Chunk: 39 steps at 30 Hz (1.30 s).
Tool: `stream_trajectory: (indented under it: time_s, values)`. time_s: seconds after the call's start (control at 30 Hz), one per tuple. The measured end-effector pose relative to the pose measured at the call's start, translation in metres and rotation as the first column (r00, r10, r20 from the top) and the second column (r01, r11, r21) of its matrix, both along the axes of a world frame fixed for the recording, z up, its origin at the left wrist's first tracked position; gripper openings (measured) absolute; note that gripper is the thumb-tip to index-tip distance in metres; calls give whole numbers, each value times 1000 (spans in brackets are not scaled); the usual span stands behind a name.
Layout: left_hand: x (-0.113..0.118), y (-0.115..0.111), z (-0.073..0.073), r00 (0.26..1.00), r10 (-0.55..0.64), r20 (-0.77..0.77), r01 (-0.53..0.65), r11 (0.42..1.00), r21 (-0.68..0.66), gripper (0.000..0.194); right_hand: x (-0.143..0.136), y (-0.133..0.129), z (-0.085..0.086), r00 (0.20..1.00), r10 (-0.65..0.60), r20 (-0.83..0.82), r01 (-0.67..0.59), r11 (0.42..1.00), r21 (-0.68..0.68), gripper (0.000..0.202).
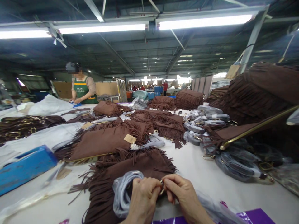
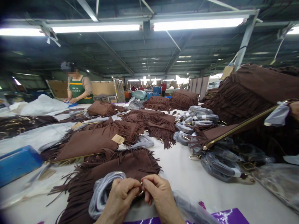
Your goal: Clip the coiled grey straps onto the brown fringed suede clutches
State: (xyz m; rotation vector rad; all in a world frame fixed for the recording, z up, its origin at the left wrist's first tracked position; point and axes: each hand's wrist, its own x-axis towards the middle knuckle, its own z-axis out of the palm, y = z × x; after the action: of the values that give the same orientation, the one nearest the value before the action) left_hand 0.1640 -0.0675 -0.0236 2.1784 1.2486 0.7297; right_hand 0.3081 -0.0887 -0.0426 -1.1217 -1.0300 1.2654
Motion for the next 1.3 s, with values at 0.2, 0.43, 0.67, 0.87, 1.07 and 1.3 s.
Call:
stream_trajectory:
  time_s: [0.2,0.43,0.67,0.87,1.07,1.3]
  values:
    - [-1,-2,-2,996,-12,-92,18,997,70,24,1,-1,2,973,30,229,-42,998,50,30]
    - [0,-2,-10,994,-9,-110,25,989,146,23,3,0,-2,940,46,337,-69,996,57,29]
    - [-1,-1,-13,997,-13,-80,26,985,171,23,5,0,-5,944,32,328,-48,998,41,30]
    - [0,-1,-16,990,-8,-144,38,978,203,26,5,-1,-7,927,60,369,-68,998,7,28]
    - [1,0,-13,984,14,-176,18,984,175,25,2,-1,-9,948,73,310,-60,997,-49,27]
    - [8,2,-4,971,27,-238,-12,998,63,20,-2,-1,-5,955,68,288,-53,997,-62,24]
